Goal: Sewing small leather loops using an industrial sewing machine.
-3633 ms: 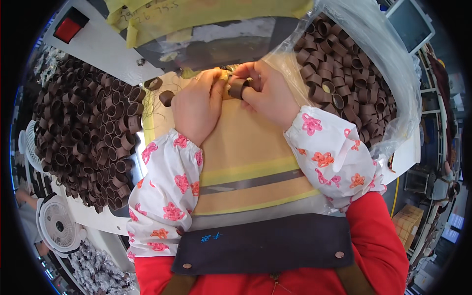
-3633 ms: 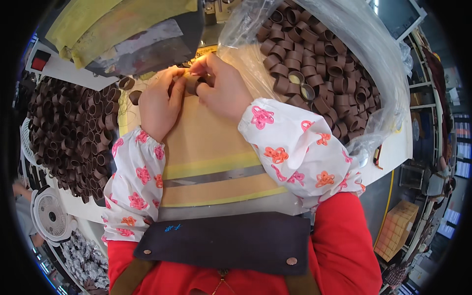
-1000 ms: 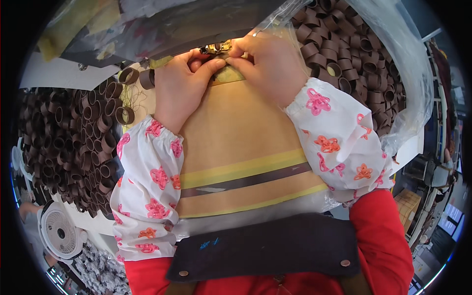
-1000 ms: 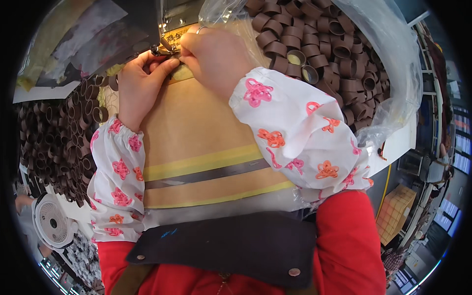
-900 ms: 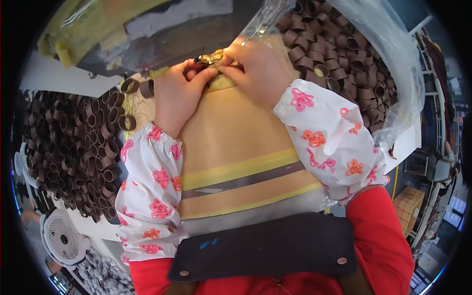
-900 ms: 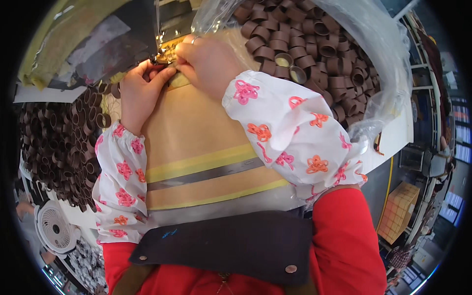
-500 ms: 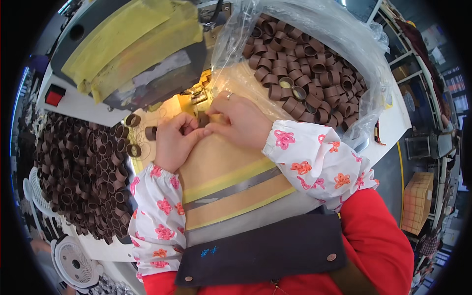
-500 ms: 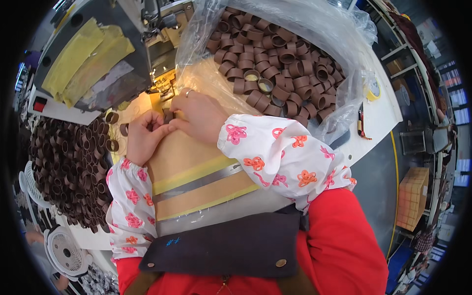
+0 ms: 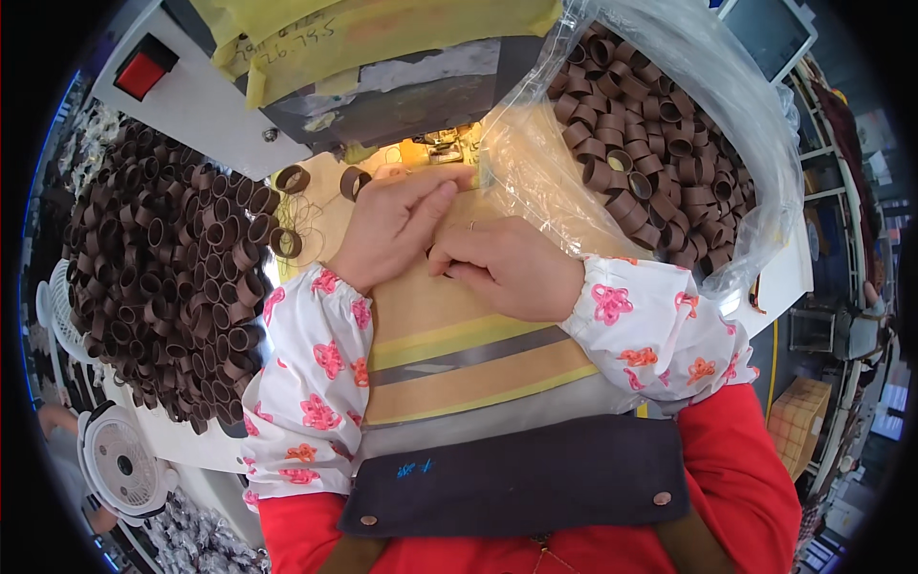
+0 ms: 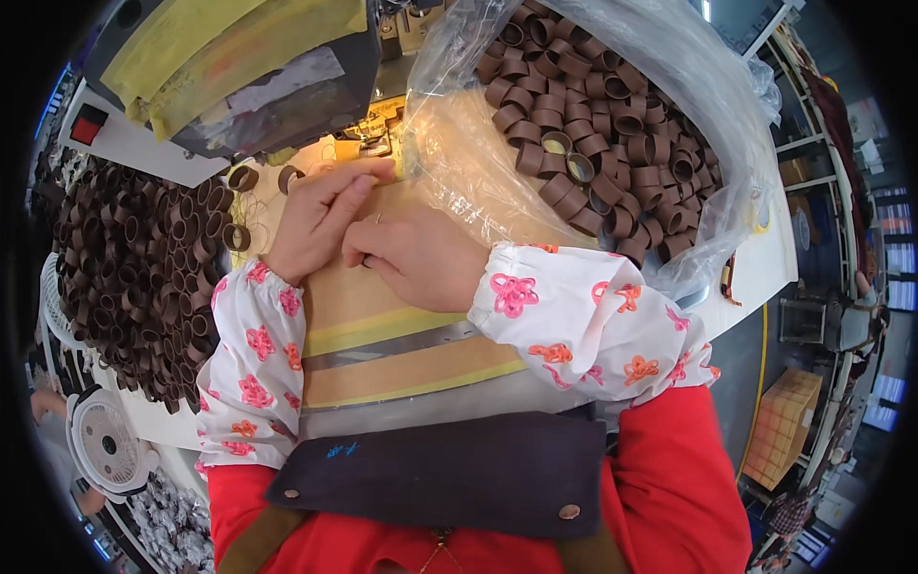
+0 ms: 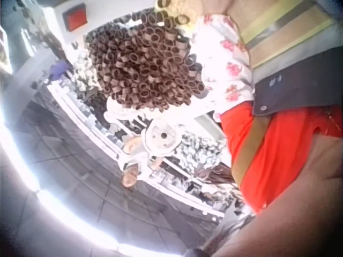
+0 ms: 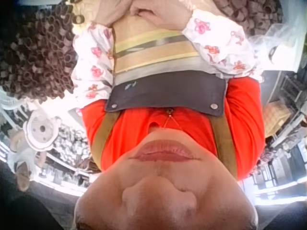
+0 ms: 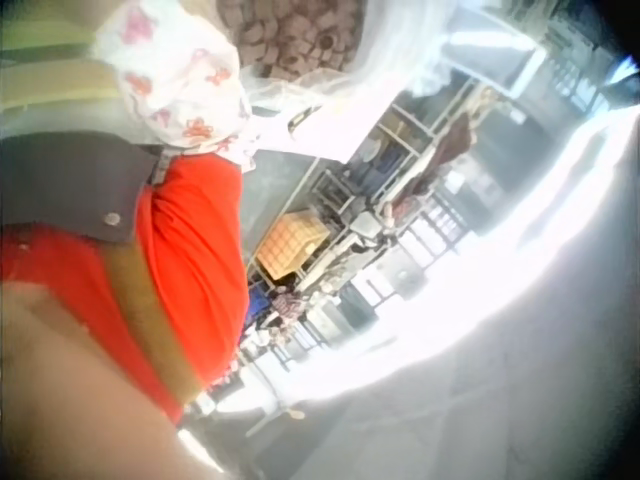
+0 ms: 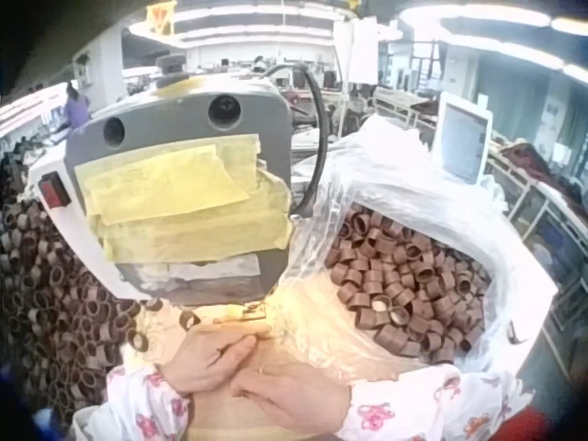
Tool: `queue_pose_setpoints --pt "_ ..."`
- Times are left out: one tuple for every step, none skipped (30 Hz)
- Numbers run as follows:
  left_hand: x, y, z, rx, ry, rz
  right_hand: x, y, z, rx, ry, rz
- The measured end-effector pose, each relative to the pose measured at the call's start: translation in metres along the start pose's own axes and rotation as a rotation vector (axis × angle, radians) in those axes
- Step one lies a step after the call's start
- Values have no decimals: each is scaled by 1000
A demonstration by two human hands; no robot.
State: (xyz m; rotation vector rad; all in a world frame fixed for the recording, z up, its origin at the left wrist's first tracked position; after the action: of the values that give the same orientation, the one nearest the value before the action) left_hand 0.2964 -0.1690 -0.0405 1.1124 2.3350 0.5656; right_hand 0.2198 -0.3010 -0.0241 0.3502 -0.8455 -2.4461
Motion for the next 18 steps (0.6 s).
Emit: queue_pose_setpoints --pt "0 1 0 -169 11 -15 2 -1 2 31 35 2" --pt "0 6 0 -340 24 -31 -1 5 -4 60 38 -51" --pt "1 10 0 -512 39 -47 -9 13 -14 88 42 -103" --pt "2 14 0 -632 188 -35 -15 21 -22 117 47 -157" --pt "3 12 1 -615 138 -95 -17 26 -26 80 -16 -113" --pt "4 8 4 -598 88 -154 -17 34 -26 44 -78 -69" --pt "4 7 3 -588 44 -211 -18 37 -27 2 -135 -25" --pt "5 7 3 -525 105 -167 -20 38 -26 8 -69 -81" --pt "6 10 -1 -461 165 -123 -21 37 -29 37 -46 -116" --pt "7 10 -2 -396 228 -79 -22 35 -36 62 -24 -150" --pt "7 10 -2 -390 248 -78 -23 33 -41 88 -3 -183" --pt "6 10 0 -384 267 -78 -24 32 -43 89 11 -223" --pt "4 9 1 -375 288 -78 -23 32 -45 91 23 -261" --pt "2 8 1 -372 312 -94 -23 32 -46 93 34 -299" --pt "0 8 1 -370 337 -110 -23 32 -47 110 18 -321" --pt "-3 8 2 -366 360 -127 -24 34 -48 129 2 -343" --pt "-6 7 3 -343 376 -153 -25 35 -48 148 -15 -365" --pt "-8 7 5 -321 392 -178 -26 36 -49 131 -19 -371"
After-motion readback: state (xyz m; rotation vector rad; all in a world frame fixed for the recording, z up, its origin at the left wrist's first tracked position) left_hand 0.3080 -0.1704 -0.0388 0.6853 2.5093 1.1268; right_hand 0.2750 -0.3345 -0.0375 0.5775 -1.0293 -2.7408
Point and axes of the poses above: each hand's wrist, its own x-axis away from the middle knuckle, its own y-axis out of the back of the hand, z = x × y, the point moved 2 cm from there along -x, towards the middle knuckle, and after that the axes turned 13 degrees about z, right-handed, at the moved point
